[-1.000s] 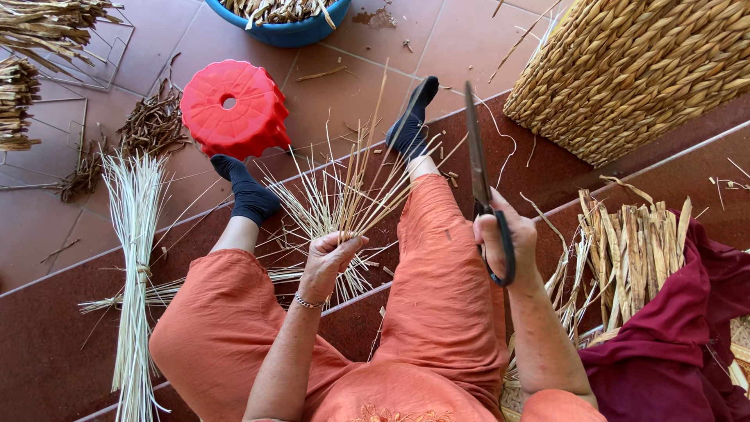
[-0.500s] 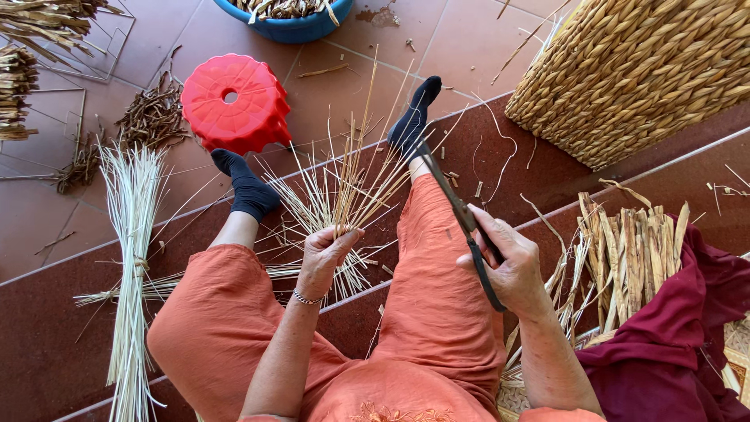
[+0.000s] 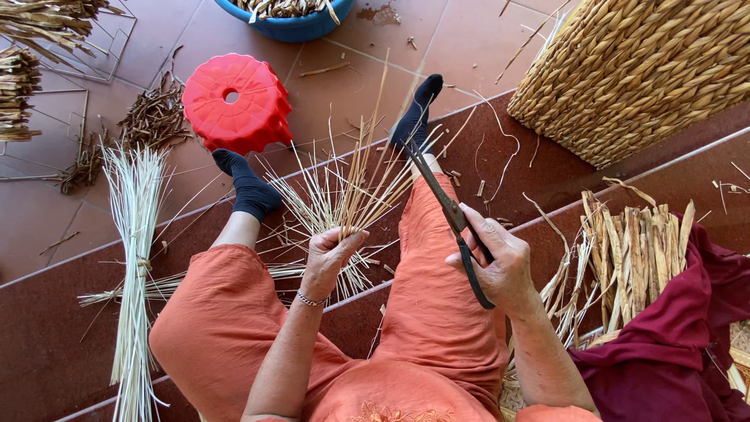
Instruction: The person sits on the floor and repeatedly aligns, trims, and bundles dried straw stalks using shears. They gather stalks into a bundle, cut the ends to even length, and set the trimmed pieces aside.
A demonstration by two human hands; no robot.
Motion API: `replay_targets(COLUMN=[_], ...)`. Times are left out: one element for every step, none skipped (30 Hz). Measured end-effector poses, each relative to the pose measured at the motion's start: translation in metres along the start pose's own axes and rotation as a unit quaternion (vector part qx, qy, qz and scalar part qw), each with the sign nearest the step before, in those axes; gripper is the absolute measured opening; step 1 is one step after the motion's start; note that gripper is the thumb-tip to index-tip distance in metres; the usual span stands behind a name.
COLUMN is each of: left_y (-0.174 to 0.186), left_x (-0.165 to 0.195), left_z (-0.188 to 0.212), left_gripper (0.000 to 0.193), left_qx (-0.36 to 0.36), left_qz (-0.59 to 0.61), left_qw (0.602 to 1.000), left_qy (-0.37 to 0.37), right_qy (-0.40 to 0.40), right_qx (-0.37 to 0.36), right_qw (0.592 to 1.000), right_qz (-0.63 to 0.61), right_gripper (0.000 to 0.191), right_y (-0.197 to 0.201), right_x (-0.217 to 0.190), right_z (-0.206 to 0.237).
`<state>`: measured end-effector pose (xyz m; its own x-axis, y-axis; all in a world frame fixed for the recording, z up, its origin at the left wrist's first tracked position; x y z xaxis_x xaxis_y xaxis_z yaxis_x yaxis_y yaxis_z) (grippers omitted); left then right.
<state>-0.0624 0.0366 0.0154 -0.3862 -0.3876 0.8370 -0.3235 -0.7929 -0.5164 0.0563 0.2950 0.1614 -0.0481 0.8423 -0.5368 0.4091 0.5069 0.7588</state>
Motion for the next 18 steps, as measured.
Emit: replay_targets(left_y=[0.000, 0.001, 0.002, 0.002, 0.003, 0.003, 0.003, 0.003, 0.003, 0.003, 0.003, 0.002, 0.002, 0.001, 0.000, -0.001, -0.002, -0.003], left_x=[-0.001, -0.002, -0.002, -0.003, -0.004, -0.004, -0.004, -0.004, -0.004, -0.004, -0.004, -0.004, -0.003, -0.003, -0.003, -0.002, -0.002, -0.001], left_z=[0.000, 0.000, 0.000, 0.000, 0.000, 0.000, 0.000, 0.000, 0.000, 0.000, -0.001, 0.000, 0.000, -0.001, -0.001, 0.000, -0.001, -0.001], left_gripper=[0.015, 0.015, 0.016, 0.016, 0.016, 0.016, 0.016, 0.016, 0.016, 0.016, 0.016, 0.016, 0.016, 0.016, 0.017, 0.017, 0.018, 0.020], left_qx=[-0.005, -0.002, 0.002, 0.005, -0.001, -0.006, -0.011, -0.012, -0.013, -0.014, -0.011, -0.007, -0.004, -0.001, 0.002, 0.006, 0.002, -0.002], left_qz=[0.004, 0.002, -0.001, -0.003, -0.001, 0.000, 0.001, 0.005, 0.009, 0.014, 0.007, 0.001, -0.006, -0.007, -0.009, -0.010, -0.006, -0.001], left_qw=[1.000, 1.000, 1.000, 1.000, 1.000, 1.000, 1.000, 1.000, 1.000, 1.000, 1.000, 1.000, 1.000, 1.000, 1.000, 0.999, 0.999, 0.999], left_qy=[0.001, 0.006, 0.011, 0.015, 0.012, 0.009, 0.006, 0.006, 0.007, 0.007, 0.010, 0.013, 0.016, 0.021, 0.026, 0.032, 0.040, 0.048], right_qy=[0.003, 0.006, 0.008, 0.013, 0.018, 0.023, 0.034, 0.046, 0.057, 0.050, 0.042, 0.034, 0.035, 0.036, 0.037, 0.007, -0.022, -0.049], right_qx=[0.004, 0.007, 0.010, 0.011, 0.013, 0.014, 0.020, 0.025, 0.030, 0.021, 0.012, 0.003, 0.008, 0.013, 0.017, 0.018, 0.018, 0.017], right_qw=[1.000, 1.000, 1.000, 1.000, 1.000, 0.999, 0.999, 0.998, 0.997, 0.998, 0.998, 0.998, 0.997, 0.997, 0.996, 0.994, 0.990, 0.985], right_qz=[-0.005, -0.010, -0.015, -0.017, -0.020, -0.022, -0.025, -0.028, -0.031, -0.038, -0.045, -0.051, -0.062, -0.074, -0.085, -0.111, -0.137, -0.163], right_gripper=[0.074, 0.074, 0.074, 0.072, 0.071, 0.069, 0.068, 0.068, 0.067, 0.067, 0.068, 0.069, 0.067, 0.064, 0.062, 0.064, 0.066, 0.067], right_y=[-0.001, -0.002, -0.004, -0.005, -0.007, -0.008, -0.010, -0.012, -0.014, -0.017, -0.021, -0.025, -0.030, -0.035, -0.040, -0.044, -0.046, -0.048], right_x=[0.001, 0.001, 0.002, 0.003, 0.005, 0.007, 0.009, 0.011, 0.014, 0.017, 0.021, 0.025, 0.028, 0.030, 0.032, 0.035, 0.037, 0.039], right_z=[0.000, -0.001, -0.001, -0.002, -0.002, -0.002, -0.001, 0.000, 0.001, 0.003, 0.006, 0.009, 0.011, 0.013, 0.014, 0.016, 0.019, 0.020])
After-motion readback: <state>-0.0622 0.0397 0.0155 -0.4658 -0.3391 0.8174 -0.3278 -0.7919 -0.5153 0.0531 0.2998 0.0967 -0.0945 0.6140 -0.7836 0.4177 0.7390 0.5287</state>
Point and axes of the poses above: each hand's wrist, its own z-axis away from the middle knuckle, its own y-axis out of the back of the hand, x = y × z, the point moved 2 cm from there along -z, towards the middle knuckle, and after that the axes turned 15 degrees about z, right-handed, at the moved point
